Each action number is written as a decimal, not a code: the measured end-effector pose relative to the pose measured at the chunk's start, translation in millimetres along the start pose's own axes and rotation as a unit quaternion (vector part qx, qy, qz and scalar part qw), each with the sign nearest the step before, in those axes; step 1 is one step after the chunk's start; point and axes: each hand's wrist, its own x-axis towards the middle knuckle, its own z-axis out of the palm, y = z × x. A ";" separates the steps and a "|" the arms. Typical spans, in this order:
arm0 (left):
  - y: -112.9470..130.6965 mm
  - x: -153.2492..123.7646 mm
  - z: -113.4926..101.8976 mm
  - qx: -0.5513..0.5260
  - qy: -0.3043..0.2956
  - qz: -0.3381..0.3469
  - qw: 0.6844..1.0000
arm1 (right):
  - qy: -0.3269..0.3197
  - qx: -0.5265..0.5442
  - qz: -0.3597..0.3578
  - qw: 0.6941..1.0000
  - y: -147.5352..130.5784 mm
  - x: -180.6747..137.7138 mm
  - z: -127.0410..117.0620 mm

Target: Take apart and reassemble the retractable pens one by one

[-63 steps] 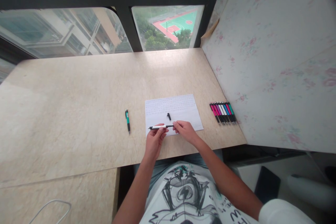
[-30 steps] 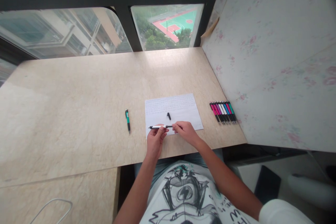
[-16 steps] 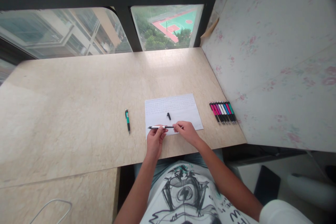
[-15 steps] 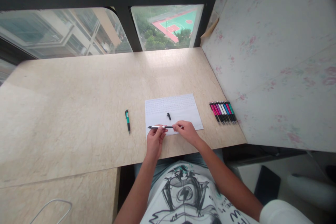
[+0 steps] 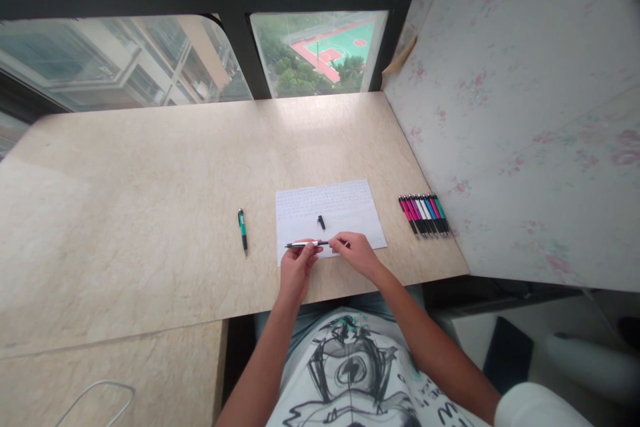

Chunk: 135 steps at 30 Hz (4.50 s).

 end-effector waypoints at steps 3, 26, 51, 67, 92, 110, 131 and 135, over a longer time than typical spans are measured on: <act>-1.2 0.3 0.1 -0.003 0.005 -0.002 1.000 | 0.034 0.017 -0.020 0.999 -0.8 1.6 -0.7; 3.3 -1.4 1.7 -0.034 0.001 -0.017 0.999 | 0.049 -0.005 -0.033 0.998 -10.8 0.3 -4.6; 13.8 3.3 -1.0 -0.217 0.005 -0.063 0.974 | 0.096 -0.054 -0.160 0.981 -52.8 0.4 -46.1; 12.9 -1.7 -9.1 -0.202 0.027 -0.047 0.978 | 0.219 -0.225 -0.033 0.949 6.1 35.6 24.5; -4.0 -0.5 9.9 -0.018 -0.024 -0.009 0.999 | -0.045 -0.071 -0.090 0.992 -0.9 3.2 -24.3; 9.9 -2.0 1.3 -0.026 0.046 0.023 0.998 | 0.108 -0.178 0.034 0.977 6.2 46.7 -8.1; 11.0 -5.3 7.2 0.023 -0.001 -0.003 1.000 | -0.025 -0.049 -0.055 0.997 -7.1 0.6 -14.4; 10.4 -3.8 6.7 0.009 0.017 0.010 1.000 | -0.049 -0.094 -0.065 0.992 -5.0 -1.2 -16.3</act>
